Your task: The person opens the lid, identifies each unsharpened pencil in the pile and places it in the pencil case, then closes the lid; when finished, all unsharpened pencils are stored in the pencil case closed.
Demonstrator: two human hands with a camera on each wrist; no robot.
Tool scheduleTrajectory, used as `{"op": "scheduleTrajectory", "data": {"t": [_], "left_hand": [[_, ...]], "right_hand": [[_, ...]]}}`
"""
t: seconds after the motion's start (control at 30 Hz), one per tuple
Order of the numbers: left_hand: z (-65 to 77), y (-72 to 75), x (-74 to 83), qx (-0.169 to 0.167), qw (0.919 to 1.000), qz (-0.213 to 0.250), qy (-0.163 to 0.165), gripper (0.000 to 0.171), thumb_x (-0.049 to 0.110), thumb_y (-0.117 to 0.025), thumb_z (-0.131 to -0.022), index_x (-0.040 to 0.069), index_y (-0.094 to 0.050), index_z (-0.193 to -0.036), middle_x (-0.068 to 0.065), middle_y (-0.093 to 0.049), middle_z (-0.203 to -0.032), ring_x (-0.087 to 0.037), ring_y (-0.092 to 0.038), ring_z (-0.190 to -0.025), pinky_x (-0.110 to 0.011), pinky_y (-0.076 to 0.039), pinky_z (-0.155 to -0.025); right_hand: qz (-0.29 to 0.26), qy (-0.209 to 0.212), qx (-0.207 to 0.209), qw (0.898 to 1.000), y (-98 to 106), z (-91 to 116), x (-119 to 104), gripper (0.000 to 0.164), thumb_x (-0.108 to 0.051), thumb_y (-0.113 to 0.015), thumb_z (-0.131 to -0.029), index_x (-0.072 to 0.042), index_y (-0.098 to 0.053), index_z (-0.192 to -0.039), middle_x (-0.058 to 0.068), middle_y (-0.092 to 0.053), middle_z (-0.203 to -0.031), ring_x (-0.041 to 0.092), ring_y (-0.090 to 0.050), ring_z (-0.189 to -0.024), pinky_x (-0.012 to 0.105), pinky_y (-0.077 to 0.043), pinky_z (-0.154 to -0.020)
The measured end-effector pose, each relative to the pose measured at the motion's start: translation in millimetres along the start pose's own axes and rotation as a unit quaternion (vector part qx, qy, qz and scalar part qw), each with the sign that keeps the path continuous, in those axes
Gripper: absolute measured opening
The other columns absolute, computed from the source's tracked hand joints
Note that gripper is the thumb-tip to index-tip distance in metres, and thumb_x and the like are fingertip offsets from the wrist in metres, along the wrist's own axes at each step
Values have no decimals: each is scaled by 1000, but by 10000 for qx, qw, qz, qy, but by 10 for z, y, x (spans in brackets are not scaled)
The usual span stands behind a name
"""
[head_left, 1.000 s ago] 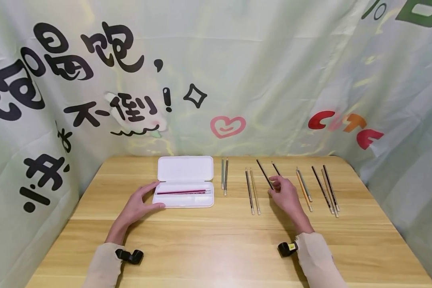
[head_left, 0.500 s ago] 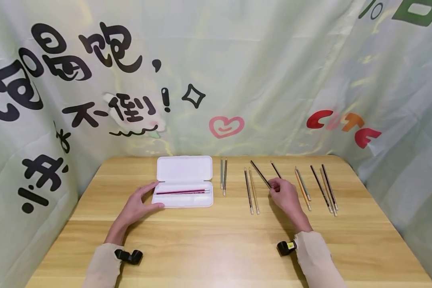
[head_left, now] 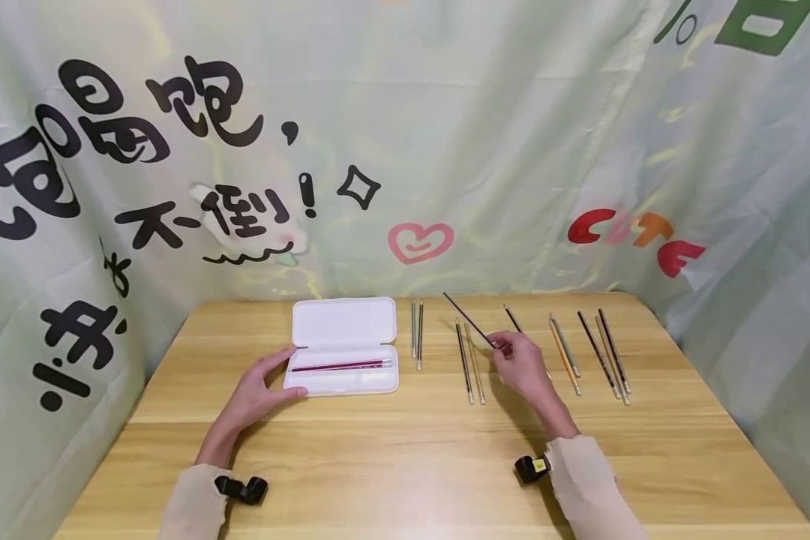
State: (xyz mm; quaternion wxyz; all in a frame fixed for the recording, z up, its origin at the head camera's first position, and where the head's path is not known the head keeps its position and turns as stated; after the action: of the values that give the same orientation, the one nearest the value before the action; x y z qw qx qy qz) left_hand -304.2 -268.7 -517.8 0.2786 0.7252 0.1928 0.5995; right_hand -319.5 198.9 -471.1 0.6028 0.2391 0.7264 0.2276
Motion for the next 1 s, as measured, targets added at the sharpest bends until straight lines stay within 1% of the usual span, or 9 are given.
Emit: {"op": "scheduleTrajectory", "data": {"t": [0.13, 0.3, 0.47, 0.6, 0.7, 0.87, 1.0], "left_hand": [[9, -5, -12, 15, 10000, -5, -32, 86, 35, -90, -80, 12, -51, -153, -25, -41, -158, -48, -29, -147, -68, -12, -119], [-3, 9, 8, 39, 10000, -53, -75, 88, 37, -90, -80, 11, -50, -153, -24, -41, -157, -48, -30, -146, -67, -13, -119], [13, 4, 17, 62, 10000, -39, -51, 87, 36, -90, -80, 11, -50, -153, -24, -41, -157, -49, -30, -146, -70, -14, -118], [22, -11, 13, 62, 9999, -27, -87, 86, 36, -90, -80, 11, -50, -153, -24, -41, -158, -49, -29, -147, -70, -14, -118], [24, -26, 4, 41, 9999, -37, -121, 86, 36, -89, -80, 11, -50, -153, -23, -41, -158, -48, -29, -147, -69, -13, -119], [42, -22, -35, 66, 9999, -93, 9, 88, 38, -90, -80, 13, -50, -154, -22, -41, -158, -49, -29, -146, -72, -19, -115], [28, -7, -43, 80, 9999, -112, 66, 88, 40, -89, -80, 14, -50, -154, -21, -41, -159, -49, -29, -147, -72, -19, -115]], "right_hand": [[-60, 127, -83, 9999, -86, 17, -67, 27, 8, -57, -95, 7, -68, -119, 18, -65, -101, 27, -63, -88, 27, -53, -68], [-339, 346, -86, 9988, -201, 31, -199, 24, 8, -59, -97, 5, -67, -120, 18, -66, -105, 30, -63, -96, 31, -56, -77], [-517, 525, -35, 9973, -293, 81, -327, 22, 8, -62, -97, 0, -70, -117, 18, -68, -105, 28, -64, -97, 28, -55, -74], [-600, 738, 56, 9955, -376, 127, -429, 20, 9, -64, -96, -1, -71, -112, 18, -69, -101, 27, -63, -92, 25, -51, -64], [-780, 747, 25, 9941, -463, 151, -489, 20, 10, -64, -95, -1, -72, -110, 18, -68, -99, 26, -62, -88, 23, -48, -61], [-996, 809, -82, 9917, -638, 137, -646, 20, 10, -66, -93, -2, -74, -107, 12, -68, -96, 23, -60, -85, 22, -50, -63], [-1082, 1096, -75, 9880, -759, 78, -848, 18, 7, -68, -94, -4, -77, -105, 8, -69, -95, 19, -62, -83, 24, -54, -64]]}}
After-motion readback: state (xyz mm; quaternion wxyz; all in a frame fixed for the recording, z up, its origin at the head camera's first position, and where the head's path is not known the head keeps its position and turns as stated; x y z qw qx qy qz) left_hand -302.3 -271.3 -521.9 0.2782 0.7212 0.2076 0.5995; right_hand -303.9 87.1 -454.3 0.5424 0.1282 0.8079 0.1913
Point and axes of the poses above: each hand's wrist, its own z-axis away from the middle knuckle, its own y-axis out of the back of the hand, x = y × z, the point moved 9 cm from there along -z, towards the middle knuckle
